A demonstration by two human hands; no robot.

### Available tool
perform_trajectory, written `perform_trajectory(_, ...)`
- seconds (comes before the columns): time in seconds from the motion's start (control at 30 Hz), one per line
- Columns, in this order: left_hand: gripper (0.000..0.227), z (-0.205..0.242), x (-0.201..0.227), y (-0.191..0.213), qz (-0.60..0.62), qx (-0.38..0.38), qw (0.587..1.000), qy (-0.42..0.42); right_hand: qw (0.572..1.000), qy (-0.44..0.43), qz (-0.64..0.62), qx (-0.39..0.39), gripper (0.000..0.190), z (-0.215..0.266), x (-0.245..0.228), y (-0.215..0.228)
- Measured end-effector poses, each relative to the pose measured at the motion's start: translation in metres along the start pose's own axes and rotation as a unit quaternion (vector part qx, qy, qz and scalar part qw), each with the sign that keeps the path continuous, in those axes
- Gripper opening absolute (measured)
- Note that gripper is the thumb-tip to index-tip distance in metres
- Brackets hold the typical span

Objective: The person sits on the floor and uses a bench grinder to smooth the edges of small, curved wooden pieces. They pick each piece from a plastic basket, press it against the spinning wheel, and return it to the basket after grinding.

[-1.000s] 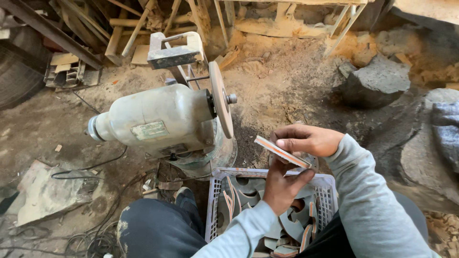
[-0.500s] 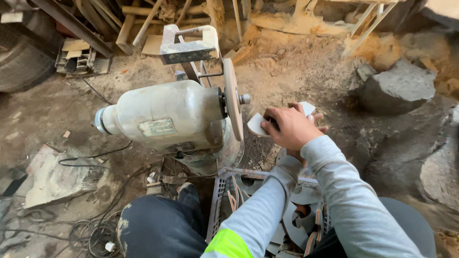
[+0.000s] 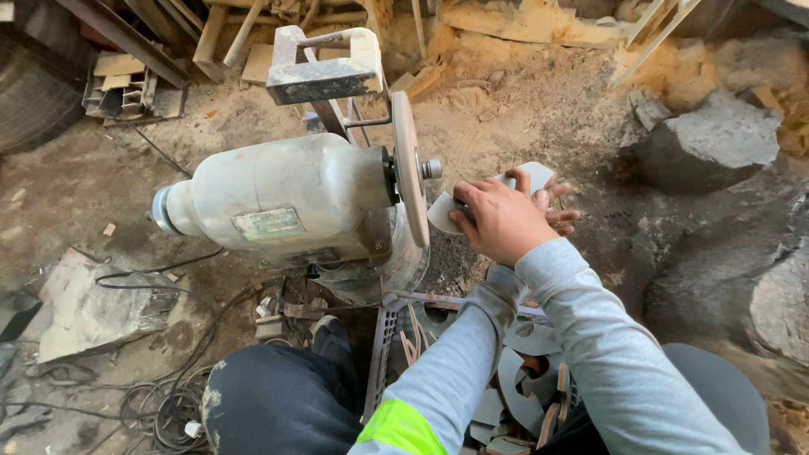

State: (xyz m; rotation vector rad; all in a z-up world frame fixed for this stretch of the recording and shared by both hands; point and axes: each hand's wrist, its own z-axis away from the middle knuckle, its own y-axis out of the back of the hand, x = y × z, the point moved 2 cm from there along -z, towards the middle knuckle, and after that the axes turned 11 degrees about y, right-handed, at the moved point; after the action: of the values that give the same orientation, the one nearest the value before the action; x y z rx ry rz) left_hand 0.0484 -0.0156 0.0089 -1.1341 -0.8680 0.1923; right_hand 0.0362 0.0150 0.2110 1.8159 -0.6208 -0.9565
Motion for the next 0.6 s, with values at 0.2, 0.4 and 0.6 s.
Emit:
perform_trajectory(0.2, 0.063, 0.007, -0.008, -0.007, 0.005, 0.033, 0.999, 0.028, 1.0, 0.0, 0.009, -0.004, 0.024, 0.002, 0.002, -0.003)
perform_trajectory(0.4, 0.047, 0.048, -0.032, 0.017, -0.247, 0.133, 0.948, -0.148, 0.998, 0.0, -0.001, 0.055, 0.029, 0.005, 0.008, -0.018)
perform_trajectory(0.6, 0.033, 0.111, -0.028, 0.014, -0.23, 0.272, 0.924, -0.137, 0.996, -0.059, -0.065, 0.028, 0.034, 0.003, 0.009, -0.024)
